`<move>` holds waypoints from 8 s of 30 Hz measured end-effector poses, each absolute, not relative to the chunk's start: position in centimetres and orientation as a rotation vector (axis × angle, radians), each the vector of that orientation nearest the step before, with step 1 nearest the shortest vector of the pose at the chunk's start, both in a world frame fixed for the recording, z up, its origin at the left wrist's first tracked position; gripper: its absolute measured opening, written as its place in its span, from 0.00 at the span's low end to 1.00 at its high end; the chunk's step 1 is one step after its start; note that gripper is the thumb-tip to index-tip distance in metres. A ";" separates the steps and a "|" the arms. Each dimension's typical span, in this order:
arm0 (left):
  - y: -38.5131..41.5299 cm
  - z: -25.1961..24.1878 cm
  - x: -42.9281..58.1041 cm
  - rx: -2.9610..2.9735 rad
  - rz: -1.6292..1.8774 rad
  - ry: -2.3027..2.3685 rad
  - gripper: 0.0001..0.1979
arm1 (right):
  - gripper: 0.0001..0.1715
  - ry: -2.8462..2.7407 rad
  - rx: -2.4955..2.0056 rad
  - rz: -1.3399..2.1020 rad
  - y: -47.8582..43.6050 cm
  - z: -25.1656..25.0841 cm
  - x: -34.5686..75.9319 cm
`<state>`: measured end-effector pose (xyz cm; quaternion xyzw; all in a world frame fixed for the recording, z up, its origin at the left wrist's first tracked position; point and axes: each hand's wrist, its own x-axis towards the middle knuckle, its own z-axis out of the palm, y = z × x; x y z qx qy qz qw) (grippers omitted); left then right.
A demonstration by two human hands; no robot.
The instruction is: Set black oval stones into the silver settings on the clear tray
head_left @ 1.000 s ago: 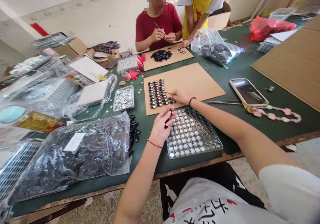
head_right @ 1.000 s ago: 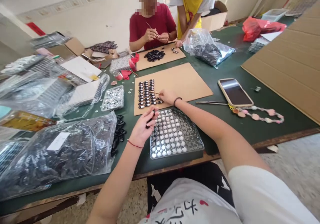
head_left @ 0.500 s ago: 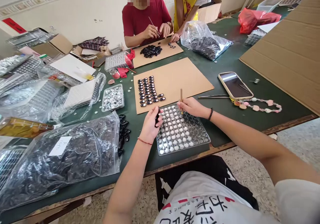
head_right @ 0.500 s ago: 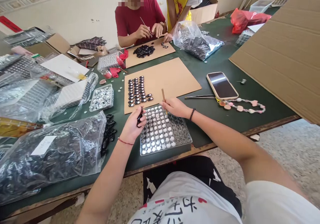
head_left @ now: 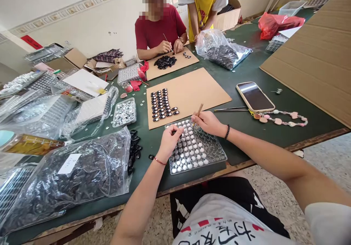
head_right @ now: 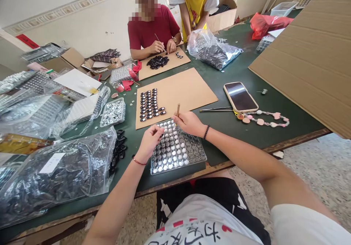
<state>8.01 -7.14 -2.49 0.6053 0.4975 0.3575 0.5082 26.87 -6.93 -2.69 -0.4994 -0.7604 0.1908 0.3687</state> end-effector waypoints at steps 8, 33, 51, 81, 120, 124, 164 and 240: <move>-7.6 -2.9 10.1 1.915 0.787 1.245 0.10 | 0.25 -1.864 -1.183 0.382 -8.3 -2.2 25.8; -7.5 -2.8 8.3 1.990 0.959 1.222 0.10 | 0.14 -2.107 -1.032 0.293 -8.9 -3.1 25.1; -6.3 -2.3 7.6 1.474 0.918 1.189 0.19 | 0.16 -1.544 -1.254 0.595 -8.8 -3.1 24.7; 0.6 0.8 1.4 2.032 0.898 1.861 0.16 | 0.16 -1.246 -1.039 0.840 -7.9 -2.6 25.4; -6.9 -1.9 7.9 2.015 0.594 1.188 0.11 | 0.09 -1.919 -0.987 0.346 -9.8 -2.3 25.6; -6.7 -2.0 7.7 1.999 0.626 1.160 0.10 | 0.10 -1.912 -0.986 0.336 -9.9 -2.1 25.5; -7.5 -1.8 8.2 1.845 0.708 1.124 0.14 | 0.09 -2.003 -0.970 0.267 -10.0 -2.4 25.4; -5.5 -1.7 6.6 0.486 1.097 0.984 0.07 | 0.15 -1.059 -1.147 1.401 -6.0 -2.1 24.9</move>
